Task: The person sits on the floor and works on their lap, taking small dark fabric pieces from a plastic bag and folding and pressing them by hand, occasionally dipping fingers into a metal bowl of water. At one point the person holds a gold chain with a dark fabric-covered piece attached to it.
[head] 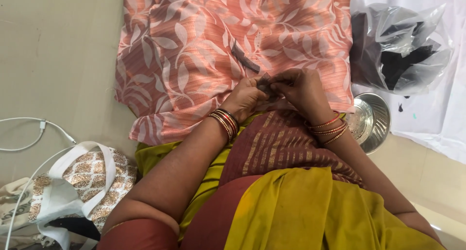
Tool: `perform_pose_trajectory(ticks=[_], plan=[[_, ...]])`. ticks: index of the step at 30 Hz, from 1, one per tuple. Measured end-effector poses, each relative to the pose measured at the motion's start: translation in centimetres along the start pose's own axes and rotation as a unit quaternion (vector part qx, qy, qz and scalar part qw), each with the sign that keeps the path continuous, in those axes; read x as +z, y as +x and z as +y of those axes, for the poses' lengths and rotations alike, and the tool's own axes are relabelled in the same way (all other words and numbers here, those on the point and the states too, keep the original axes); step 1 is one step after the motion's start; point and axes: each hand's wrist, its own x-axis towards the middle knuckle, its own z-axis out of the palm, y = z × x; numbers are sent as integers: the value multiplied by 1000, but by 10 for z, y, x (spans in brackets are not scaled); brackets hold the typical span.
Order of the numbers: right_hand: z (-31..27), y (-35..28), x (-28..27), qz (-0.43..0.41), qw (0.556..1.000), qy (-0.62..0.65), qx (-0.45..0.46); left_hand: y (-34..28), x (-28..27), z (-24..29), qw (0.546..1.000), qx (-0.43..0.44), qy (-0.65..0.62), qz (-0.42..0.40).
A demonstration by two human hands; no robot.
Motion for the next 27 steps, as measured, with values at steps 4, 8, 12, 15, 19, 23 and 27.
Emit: perform_pose_trajectory(ticks=[4,8,12,15,19,23,27], plan=[[7,-1,2,21,999,-36,-26,1,2,1,1000,-14,-12,9],[11,-2,3,33,996,-67,-50,0,4,3,999,-28,-17,26],[13,-4,3,36,996,-59,-54,1,4,3,999,-24,4,21],[12,-6,3,37,997,-44,-45,2,3,3,999,-30,14,28],[14,-6,3,50,996,-43,-64,0,3,6,999,-37,-2,14],[13,-9,-1,57,997,12,-53,-5,14,14,999,-46,-1,16],[19,-20,-31,39,988,151,-2,-3,13,13,996,-67,18,48]])
